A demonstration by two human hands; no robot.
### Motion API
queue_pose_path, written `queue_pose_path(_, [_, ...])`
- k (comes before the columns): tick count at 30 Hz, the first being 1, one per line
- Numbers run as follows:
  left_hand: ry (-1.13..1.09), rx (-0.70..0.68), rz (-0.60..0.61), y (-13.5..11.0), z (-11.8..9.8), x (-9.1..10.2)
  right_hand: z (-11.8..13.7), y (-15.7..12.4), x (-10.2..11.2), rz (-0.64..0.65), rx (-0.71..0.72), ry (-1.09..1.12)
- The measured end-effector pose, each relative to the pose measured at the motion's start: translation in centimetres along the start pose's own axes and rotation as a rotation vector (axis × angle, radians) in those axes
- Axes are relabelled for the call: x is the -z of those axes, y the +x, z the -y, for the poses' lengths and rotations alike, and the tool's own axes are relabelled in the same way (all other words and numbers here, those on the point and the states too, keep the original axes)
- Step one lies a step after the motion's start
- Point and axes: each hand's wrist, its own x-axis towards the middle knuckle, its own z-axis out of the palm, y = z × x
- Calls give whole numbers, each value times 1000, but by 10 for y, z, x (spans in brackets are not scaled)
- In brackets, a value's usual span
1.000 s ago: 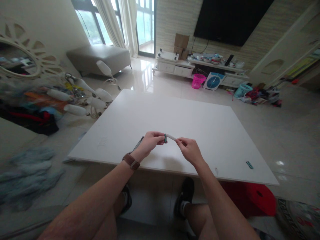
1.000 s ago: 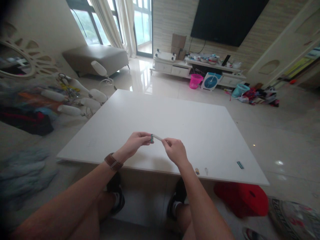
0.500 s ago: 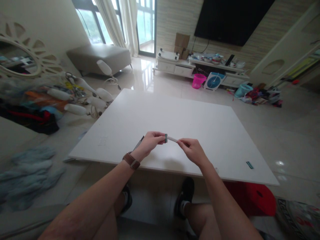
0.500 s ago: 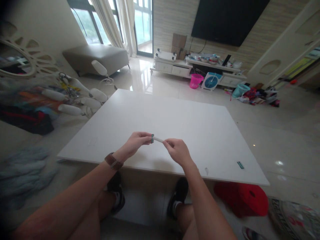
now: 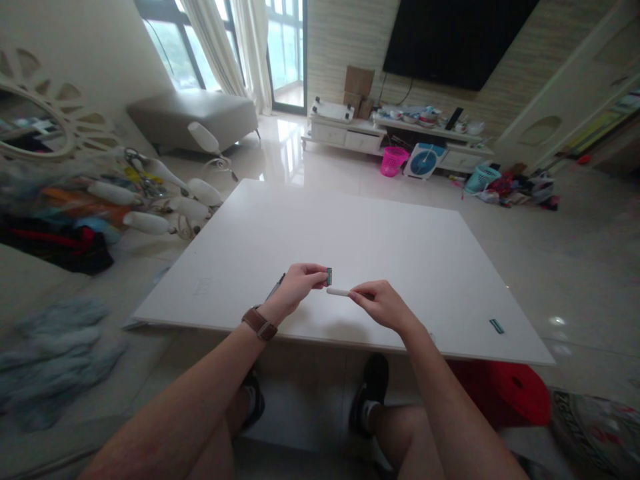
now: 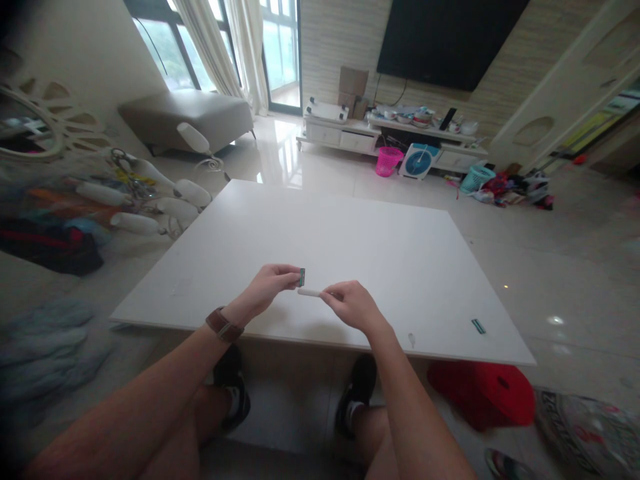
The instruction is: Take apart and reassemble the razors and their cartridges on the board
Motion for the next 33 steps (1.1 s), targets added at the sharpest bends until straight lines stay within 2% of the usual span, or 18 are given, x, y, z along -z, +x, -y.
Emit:
queue_pose_path(3, [-10,11,23,0,-1,0,0,0,0,-127,-17,27])
queue_pose_path(4, [-7,10,22,0,-1,0,0,0,0,-131,-24,26])
queue_pose_path(8, [23,-7,-8,-1,0,0,-2,1,-1,-12,-2,8])
queue_pose_path(11, [14,1,10,-1,1,0,-3,2,-1,-122,-3,29])
queue_pose_path(13, [9,5,7,0,1,0,-3,2,-2,-143,-4,23])
queue_pose_path(17, [12,-1,-22,0,1,0,-2,2,0,1,23,2])
queue_pose_path(21, [-5,15,19,-1,0,0,-1,2,0,-144,-14,60])
queue_pose_path(22, [-2,15,19,-1,0,0,-1,2,0,-145,-17,59])
queue_pose_path(25, [17,6,-18,-1,0,0,-3,2,-2,-2,7,42])
queue_pose_path(27, [20,5,-25,-1,0,1,-4,2,-2,38,8,57])
queue_pose_path(31, [14,4,16,-2,-1,2,-6,1,-1,-92,-41,66])
queue_pose_path(33, [30,-7,2,-2,-2,2,-6,1,-2,-71,-42,38])
